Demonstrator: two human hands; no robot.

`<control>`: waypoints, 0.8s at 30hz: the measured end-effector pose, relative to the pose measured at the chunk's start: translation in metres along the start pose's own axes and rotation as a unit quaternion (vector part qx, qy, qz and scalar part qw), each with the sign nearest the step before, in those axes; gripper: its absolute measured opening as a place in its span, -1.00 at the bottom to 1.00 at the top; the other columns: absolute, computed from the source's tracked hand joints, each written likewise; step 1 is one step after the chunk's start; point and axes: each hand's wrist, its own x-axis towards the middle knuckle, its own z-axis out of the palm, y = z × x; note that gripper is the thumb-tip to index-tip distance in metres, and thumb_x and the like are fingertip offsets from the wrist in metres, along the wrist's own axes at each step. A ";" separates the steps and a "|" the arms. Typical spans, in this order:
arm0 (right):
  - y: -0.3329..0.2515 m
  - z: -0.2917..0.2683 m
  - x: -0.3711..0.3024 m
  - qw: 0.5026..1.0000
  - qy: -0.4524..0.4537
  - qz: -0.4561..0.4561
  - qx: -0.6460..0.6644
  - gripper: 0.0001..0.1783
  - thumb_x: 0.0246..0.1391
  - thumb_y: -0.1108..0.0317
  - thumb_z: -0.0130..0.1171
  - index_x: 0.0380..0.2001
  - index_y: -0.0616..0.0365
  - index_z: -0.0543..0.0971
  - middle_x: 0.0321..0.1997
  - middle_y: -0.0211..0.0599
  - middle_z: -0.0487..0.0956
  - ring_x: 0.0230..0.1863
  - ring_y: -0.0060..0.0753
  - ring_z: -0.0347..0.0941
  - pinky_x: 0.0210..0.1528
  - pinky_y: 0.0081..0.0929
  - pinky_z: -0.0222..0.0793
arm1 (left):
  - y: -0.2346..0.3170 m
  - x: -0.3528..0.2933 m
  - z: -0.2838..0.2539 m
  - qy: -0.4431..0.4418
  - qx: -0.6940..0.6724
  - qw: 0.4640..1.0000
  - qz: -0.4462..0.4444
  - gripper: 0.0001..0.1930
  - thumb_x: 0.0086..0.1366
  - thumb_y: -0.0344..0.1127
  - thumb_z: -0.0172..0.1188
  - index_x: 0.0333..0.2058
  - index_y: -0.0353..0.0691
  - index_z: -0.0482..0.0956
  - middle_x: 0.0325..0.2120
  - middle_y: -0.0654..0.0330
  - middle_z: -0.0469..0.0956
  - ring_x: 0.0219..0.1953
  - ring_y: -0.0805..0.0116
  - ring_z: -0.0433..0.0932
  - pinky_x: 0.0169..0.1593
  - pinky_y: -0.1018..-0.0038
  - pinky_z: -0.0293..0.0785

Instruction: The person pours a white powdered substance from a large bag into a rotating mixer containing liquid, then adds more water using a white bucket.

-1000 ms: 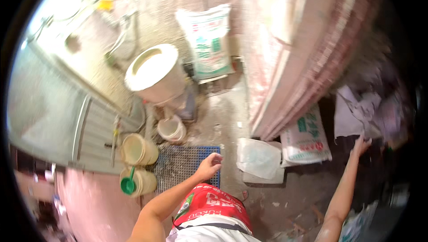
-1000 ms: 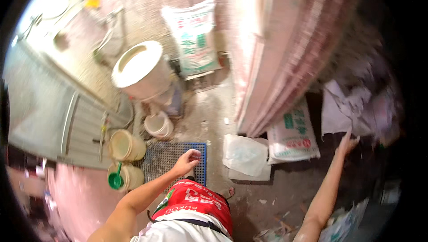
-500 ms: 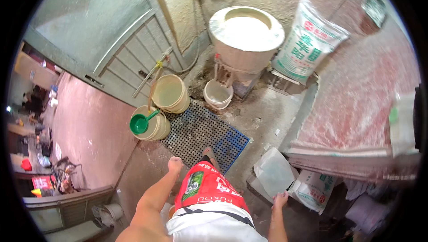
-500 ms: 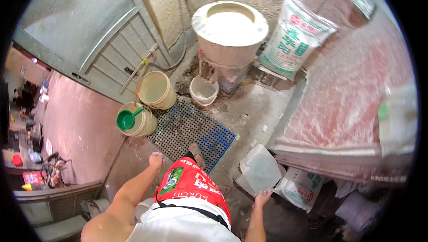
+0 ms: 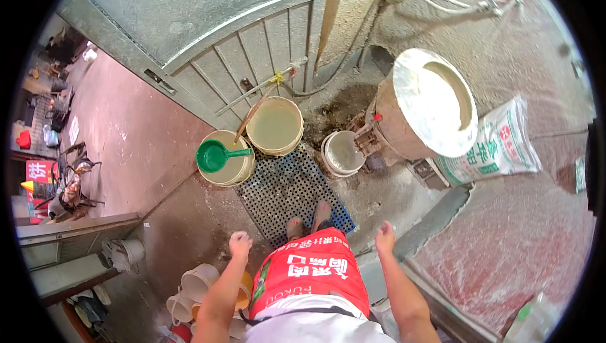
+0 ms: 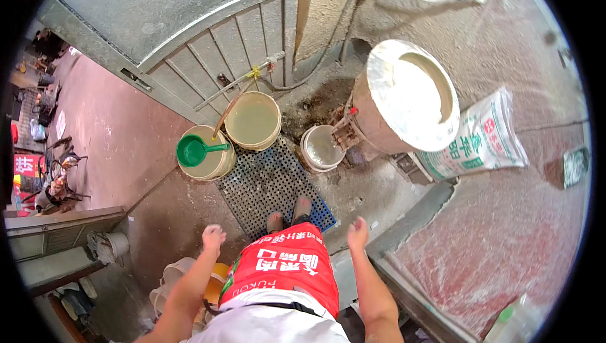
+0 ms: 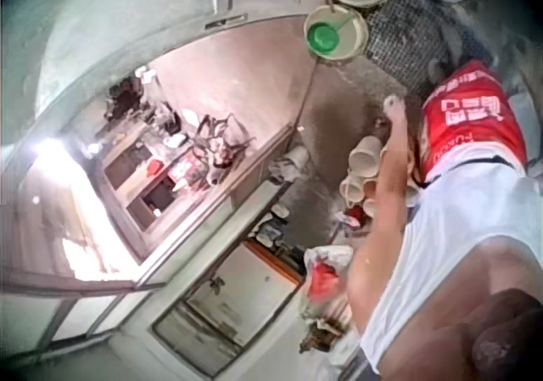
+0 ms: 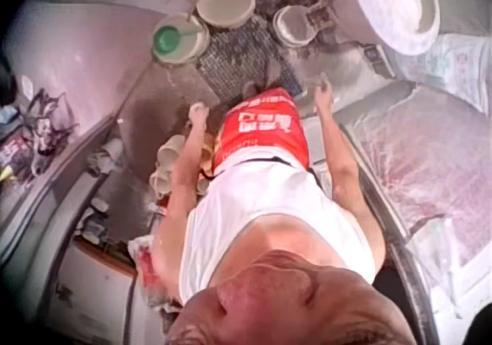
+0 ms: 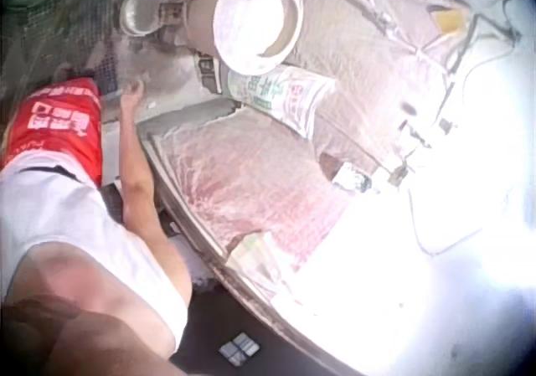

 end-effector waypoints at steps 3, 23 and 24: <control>-0.092 0.066 0.067 0.990 -0.067 -0.106 -0.063 -0.52 -0.14 0.46 0.02 -0.04 0.17 0.34 -0.22 -0.12 0.47 -0.28 -0.32 0.44 -0.19 -0.42 0.35 | -0.051 0.000 -0.036 0.072 -0.116 0.989 -0.050 -0.92 0.08 -0.56 0.02 -0.45 -0.22 0.39 -0.67 0.24 0.35 -0.74 0.48 0.32 -0.70 0.61 0.27; -0.109 0.472 0.283 0.890 -0.367 0.237 0.132 -0.47 -0.28 0.65 -0.09 -0.10 0.16 0.34 -0.15 -0.28 0.41 -0.22 -0.38 0.31 -0.08 -0.39 0.26 | -0.129 -0.012 0.033 0.159 -0.228 0.924 -0.261 -0.83 0.12 -0.47 -0.06 -0.27 -0.22 0.32 -0.44 0.15 0.44 -0.43 0.29 0.49 -0.37 0.43 0.47; -0.103 0.472 0.274 0.853 -0.386 0.280 0.210 -0.50 -0.28 0.65 -0.08 -0.13 0.17 0.35 -0.14 -0.28 0.40 -0.24 -0.38 0.32 -0.09 -0.39 0.27 | -0.132 -0.012 0.031 0.169 -0.224 0.921 -0.270 -0.83 0.12 -0.48 -0.06 -0.27 -0.22 0.32 -0.44 0.15 0.44 -0.44 0.29 0.49 -0.38 0.43 0.47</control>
